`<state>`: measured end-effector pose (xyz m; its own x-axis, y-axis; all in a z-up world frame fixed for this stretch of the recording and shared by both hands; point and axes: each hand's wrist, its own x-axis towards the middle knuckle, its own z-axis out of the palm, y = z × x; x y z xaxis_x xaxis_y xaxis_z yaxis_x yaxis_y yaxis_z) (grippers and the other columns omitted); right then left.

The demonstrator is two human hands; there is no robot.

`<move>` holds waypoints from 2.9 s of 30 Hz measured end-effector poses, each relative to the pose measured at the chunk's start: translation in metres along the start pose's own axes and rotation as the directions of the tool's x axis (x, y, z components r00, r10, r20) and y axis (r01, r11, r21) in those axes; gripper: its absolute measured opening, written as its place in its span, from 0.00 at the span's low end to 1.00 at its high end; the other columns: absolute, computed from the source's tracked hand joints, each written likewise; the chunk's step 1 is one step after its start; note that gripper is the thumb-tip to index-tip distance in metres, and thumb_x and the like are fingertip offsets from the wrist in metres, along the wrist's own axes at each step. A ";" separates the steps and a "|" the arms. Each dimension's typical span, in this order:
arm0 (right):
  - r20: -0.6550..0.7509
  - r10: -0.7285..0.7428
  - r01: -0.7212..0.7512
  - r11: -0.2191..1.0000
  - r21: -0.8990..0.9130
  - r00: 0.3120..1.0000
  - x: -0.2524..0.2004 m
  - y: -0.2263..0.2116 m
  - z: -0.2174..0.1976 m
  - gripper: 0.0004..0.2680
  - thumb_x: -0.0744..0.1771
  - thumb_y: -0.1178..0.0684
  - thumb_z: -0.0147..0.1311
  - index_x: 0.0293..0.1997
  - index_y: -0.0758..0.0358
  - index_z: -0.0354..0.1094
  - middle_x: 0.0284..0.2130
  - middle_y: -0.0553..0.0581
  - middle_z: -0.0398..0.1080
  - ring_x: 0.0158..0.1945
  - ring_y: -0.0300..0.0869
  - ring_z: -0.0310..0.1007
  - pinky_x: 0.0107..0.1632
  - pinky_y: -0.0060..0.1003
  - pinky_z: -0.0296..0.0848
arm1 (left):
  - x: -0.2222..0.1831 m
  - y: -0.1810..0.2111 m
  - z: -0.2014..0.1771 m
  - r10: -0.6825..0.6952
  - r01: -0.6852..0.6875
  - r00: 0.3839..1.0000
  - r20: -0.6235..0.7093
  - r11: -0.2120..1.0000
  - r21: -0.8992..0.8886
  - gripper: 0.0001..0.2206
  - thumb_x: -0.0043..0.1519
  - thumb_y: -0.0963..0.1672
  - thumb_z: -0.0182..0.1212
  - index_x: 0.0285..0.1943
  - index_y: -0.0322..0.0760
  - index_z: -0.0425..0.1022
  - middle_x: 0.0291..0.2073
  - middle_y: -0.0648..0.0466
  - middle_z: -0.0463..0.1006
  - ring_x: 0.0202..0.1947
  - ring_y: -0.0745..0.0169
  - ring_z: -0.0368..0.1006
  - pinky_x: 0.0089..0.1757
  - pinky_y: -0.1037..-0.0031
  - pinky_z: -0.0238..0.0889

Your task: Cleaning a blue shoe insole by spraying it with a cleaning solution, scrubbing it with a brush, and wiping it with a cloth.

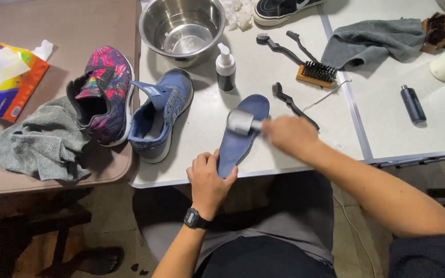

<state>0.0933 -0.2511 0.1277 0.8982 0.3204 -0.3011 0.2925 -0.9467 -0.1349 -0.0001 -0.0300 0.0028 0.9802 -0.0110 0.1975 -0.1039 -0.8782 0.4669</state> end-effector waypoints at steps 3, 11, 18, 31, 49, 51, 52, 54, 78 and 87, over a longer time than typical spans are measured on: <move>-0.173 0.049 -0.069 0.991 -0.115 0.984 0.013 0.014 0.003 0.12 0.69 0.55 0.38 0.41 0.54 0.74 0.25 0.64 0.76 0.34 0.59 0.82 0.39 0.52 0.80 | 0.001 0.001 -0.001 -0.007 0.007 0.999 0.033 1.000 -0.004 0.31 0.57 0.59 0.65 0.60 0.35 0.75 0.46 0.48 0.71 0.45 0.52 0.70 0.42 0.63 0.58; -0.017 0.084 -0.085 0.995 -0.053 0.996 0.006 -0.001 0.002 0.12 0.69 0.53 0.35 0.46 0.54 0.72 0.28 0.65 0.76 0.34 0.60 0.81 0.40 0.54 0.79 | -0.002 0.001 -0.001 -0.014 0.015 0.999 0.034 1.000 -0.011 0.30 0.57 0.58 0.64 0.59 0.35 0.75 0.46 0.50 0.70 0.45 0.53 0.70 0.43 0.63 0.57; -0.126 0.091 -0.104 0.990 -0.098 0.988 0.017 0.015 0.006 0.13 0.70 0.53 0.36 0.43 0.57 0.74 0.27 0.66 0.77 0.33 0.60 0.82 0.38 0.54 0.80 | 0.002 0.002 -0.008 -0.044 0.047 0.994 0.098 0.998 -0.034 0.30 0.59 0.58 0.64 0.61 0.35 0.74 0.48 0.47 0.71 0.47 0.52 0.70 0.45 0.62 0.58; -0.121 0.064 -0.080 0.989 -0.128 0.991 -0.020 -0.004 0.014 0.10 0.69 0.52 0.40 0.44 0.53 0.74 0.28 0.63 0.78 0.34 0.57 0.82 0.40 0.52 0.80 | 0.001 0.005 -0.010 -0.041 0.044 0.994 0.097 0.999 -0.027 0.30 0.59 0.58 0.64 0.61 0.36 0.74 0.47 0.48 0.71 0.47 0.53 0.71 0.45 0.62 0.60; -0.092 0.115 -0.124 0.987 -0.101 0.989 -0.015 0.009 0.009 0.12 0.69 0.56 0.36 0.38 0.56 0.73 0.24 0.64 0.76 0.33 0.59 0.82 0.37 0.52 0.80 | 0.000 0.004 -0.009 -0.041 0.041 0.994 0.098 0.999 -0.001 0.30 0.58 0.58 0.63 0.61 0.37 0.74 0.47 0.49 0.70 0.46 0.54 0.70 0.44 0.62 0.58; 0.038 -0.079 0.078 0.997 0.021 0.996 -0.047 -0.040 0.004 0.12 0.68 0.56 0.38 0.39 0.55 0.76 0.26 0.66 0.77 0.33 0.60 0.82 0.38 0.54 0.80 | 0.002 0.006 -0.012 -0.031 0.031 0.997 0.069 1.000 0.000 0.29 0.57 0.57 0.66 0.60 0.36 0.74 0.47 0.50 0.70 0.47 0.52 0.70 0.44 0.61 0.58; 0.034 -0.080 0.079 0.997 0.017 0.996 -0.038 -0.030 -0.003 0.12 0.68 0.56 0.38 0.39 0.55 0.76 0.26 0.66 0.77 0.33 0.60 0.82 0.38 0.54 0.80 | 0.007 0.005 -0.009 -0.031 0.031 0.997 0.064 1.000 -0.001 0.29 0.57 0.57 0.66 0.60 0.36 0.74 0.47 0.50 0.70 0.47 0.52 0.70 0.44 0.61 0.58; 0.063 0.075 -0.085 0.981 0.175 0.995 -0.025 -0.016 -0.009 0.14 0.69 0.51 0.38 0.39 0.62 0.77 0.32 0.74 0.77 0.42 0.67 0.80 0.46 0.63 0.75 | 0.001 0.001 -0.006 -0.034 0.036 0.996 0.088 0.999 -0.021 0.30 0.58 0.58 0.63 0.62 0.37 0.73 0.48 0.49 0.70 0.46 0.53 0.70 0.44 0.62 0.58; 0.027 0.208 -0.210 0.971 0.118 0.978 -0.031 0.005 0.007 0.16 0.70 0.48 0.38 0.37 0.60 0.77 0.29 0.69 0.77 0.40 0.63 0.81 0.45 0.56 0.78 | 0.004 0.002 -0.016 -0.004 0.004 0.994 0.107 1.000 0.003 0.28 0.59 0.58 0.63 0.58 0.37 0.74 0.46 0.51 0.70 0.45 0.55 0.70 0.42 0.63 0.58; -0.100 0.238 -0.235 0.971 0.039 0.966 -0.041 0.000 0.000 0.15 0.71 0.49 0.39 0.38 0.57 0.78 0.25 0.68 0.77 0.36 0.59 0.82 0.42 0.52 0.80 | 0.003 -0.002 -0.014 0.042 -0.044 0.996 0.080 0.999 0.023 0.28 0.60 0.59 0.61 0.58 0.37 0.74 0.45 0.50 0.70 0.43 0.56 0.71 0.40 0.65 0.57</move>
<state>0.0567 -0.2645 0.1397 0.9702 0.0811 -0.2283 0.0602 -0.9935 -0.0971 0.0009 -0.0213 0.0150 0.9853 -0.0861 0.1474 -0.1430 -0.8876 0.4379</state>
